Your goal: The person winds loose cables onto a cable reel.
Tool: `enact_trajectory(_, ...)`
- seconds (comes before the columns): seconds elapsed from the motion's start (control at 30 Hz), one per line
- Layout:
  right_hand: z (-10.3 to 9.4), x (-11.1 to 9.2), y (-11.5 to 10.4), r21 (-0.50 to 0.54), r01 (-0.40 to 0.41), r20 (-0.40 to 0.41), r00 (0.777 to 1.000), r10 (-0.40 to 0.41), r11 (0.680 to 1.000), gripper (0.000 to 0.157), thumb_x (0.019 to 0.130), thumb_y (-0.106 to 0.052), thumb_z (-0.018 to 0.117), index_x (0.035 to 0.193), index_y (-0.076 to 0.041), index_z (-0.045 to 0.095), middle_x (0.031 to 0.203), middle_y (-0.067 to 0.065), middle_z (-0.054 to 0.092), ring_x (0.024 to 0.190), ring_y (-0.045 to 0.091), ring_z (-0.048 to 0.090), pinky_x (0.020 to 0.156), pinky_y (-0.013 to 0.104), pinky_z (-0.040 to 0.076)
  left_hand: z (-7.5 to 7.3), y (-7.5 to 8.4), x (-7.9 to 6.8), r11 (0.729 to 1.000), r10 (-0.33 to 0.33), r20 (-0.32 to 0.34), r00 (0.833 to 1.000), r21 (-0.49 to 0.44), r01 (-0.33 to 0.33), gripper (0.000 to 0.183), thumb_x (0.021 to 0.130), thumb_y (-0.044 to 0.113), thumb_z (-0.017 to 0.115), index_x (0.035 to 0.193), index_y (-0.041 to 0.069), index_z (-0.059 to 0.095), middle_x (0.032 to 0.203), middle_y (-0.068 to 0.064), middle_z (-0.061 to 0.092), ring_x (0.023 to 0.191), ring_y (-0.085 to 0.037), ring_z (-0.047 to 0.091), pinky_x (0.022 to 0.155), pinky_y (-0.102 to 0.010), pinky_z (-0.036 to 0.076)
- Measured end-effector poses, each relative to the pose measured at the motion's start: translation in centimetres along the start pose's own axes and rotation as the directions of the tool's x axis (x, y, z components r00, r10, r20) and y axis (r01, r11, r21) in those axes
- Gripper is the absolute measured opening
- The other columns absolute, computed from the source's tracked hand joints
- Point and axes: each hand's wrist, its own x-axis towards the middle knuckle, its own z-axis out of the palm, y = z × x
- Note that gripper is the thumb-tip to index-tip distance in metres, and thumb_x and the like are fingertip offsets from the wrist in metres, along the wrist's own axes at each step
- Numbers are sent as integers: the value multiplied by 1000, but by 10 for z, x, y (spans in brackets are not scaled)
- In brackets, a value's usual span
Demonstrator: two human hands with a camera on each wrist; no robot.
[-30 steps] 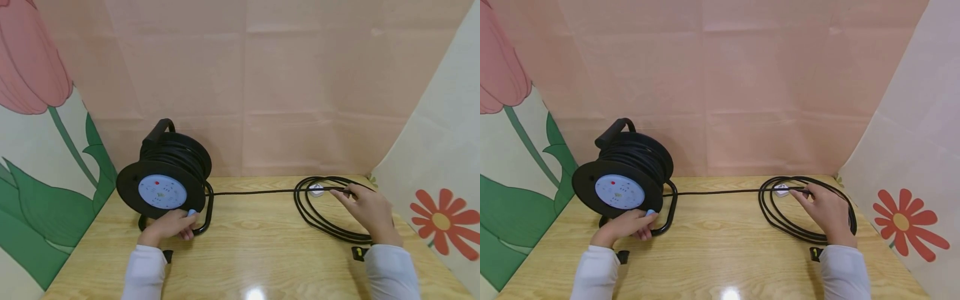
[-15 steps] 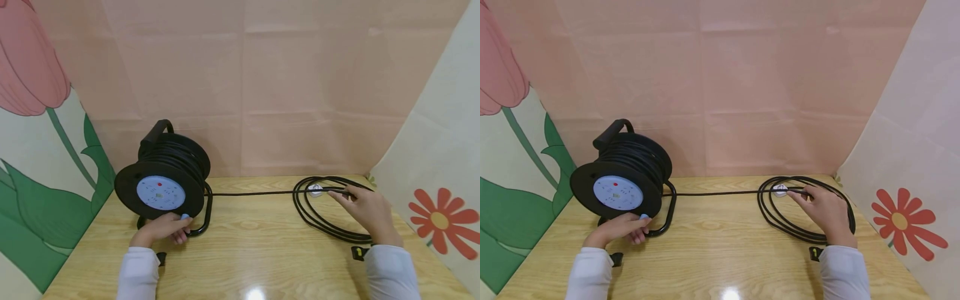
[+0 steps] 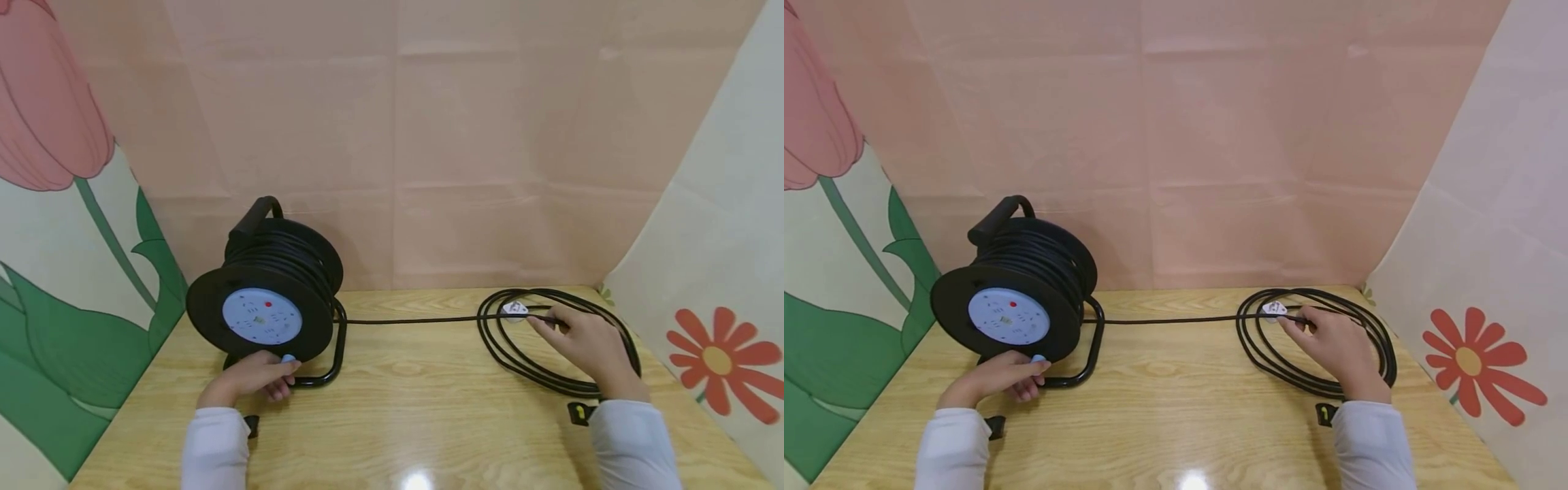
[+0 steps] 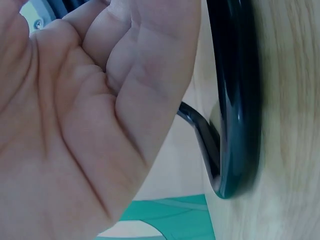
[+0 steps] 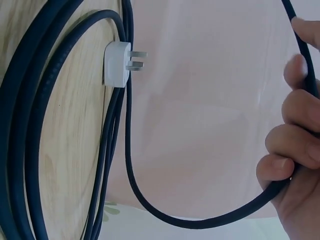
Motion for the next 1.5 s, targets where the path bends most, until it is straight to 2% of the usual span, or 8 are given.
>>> enact_trajectory(0.23,4,3,-7,-37,22,-19,1000,-23,999,46,91,-63,62,67,-26,49,54,-8,35,47,14,33,42,31,21,-6,-8,-9,999,-27,-30,999,-22,27,47,104,34,53,93,-9,67,76,-5,69,67,-13,65,65,-32,58)
enact_trajectory(0.43,3,4,-12,-12,47,46,998,-47,999,38,98,-56,56,73,-28,52,56,-8,37,49,13,37,45,31,24,-13,-15,-11,998,-55,-41,998,-46,53,52,105,38,50,97,-10,66,78,-6,70,69,-13,66,66,-33,58)
enact_trajectory(0.53,5,4,-13,-3,72,36,997,-72,997,35,98,-54,57,74,-29,52,56,-9,36,49,12,36,46,30,25,-16,-19,-13,997,-55,-41,998,-60,53,53,105,39,50,98,-11,66,78,-6,70,69,-14,66,66,-33,58)
enact_trajectory(0.77,9,5,-15,2,85,-7,996,-85,996,42,94,-55,64,67,-28,46,54,-10,30,46,11,31,44,29,20,-21,-25,-22,997,-65,-89,994,-56,60,53,104,39,53,98,-11,67,79,-7,70,70,-14,66,66,-34,58)
enact_trajectory(0.9,10,9,-16,4,91,3,996,-91,996,41,94,-56,63,69,-28,49,54,-10,32,48,11,34,44,29,24,-23,-23,-25,996,-85,-159,984,-15,84,51,102,40,56,96,-10,69,77,-6,70,69,-15,67,66,-34,58)
enact_trajectory(1.1,13,11,-19,39,117,60,991,-119,992,27,97,-49,63,80,-28,60,62,-9,46,53,12,40,48,30,31,-27,-20,-31,990,-127,-231,965,37,139,50,100,41,59,93,-7,69,76,-5,69,69,-16,66,66,-34,58)
enact_trajectory(1.33,17,11,-19,51,145,12,989,-146,988,21,93,-48,69,91,-26,70,63,-12,49,55,10,43,49,30,34,-29,-21,-34,982,-153,-304,940,57,178,52,99,44,61,94,-7,70,76,-5,69,69,-16,66,66,-34,58)
enact_trajectory(1.5,18,12,-19,41,182,-13,983,-182,982,21,91,-44,72,91,-23,72,61,-12,47,53,9,42,49,30,34,-32,-19,-36,979,-151,-325,934,79,187,54,99,47,60,95,-7,69,76,-5,68,69,-17,65,67,-34,58)
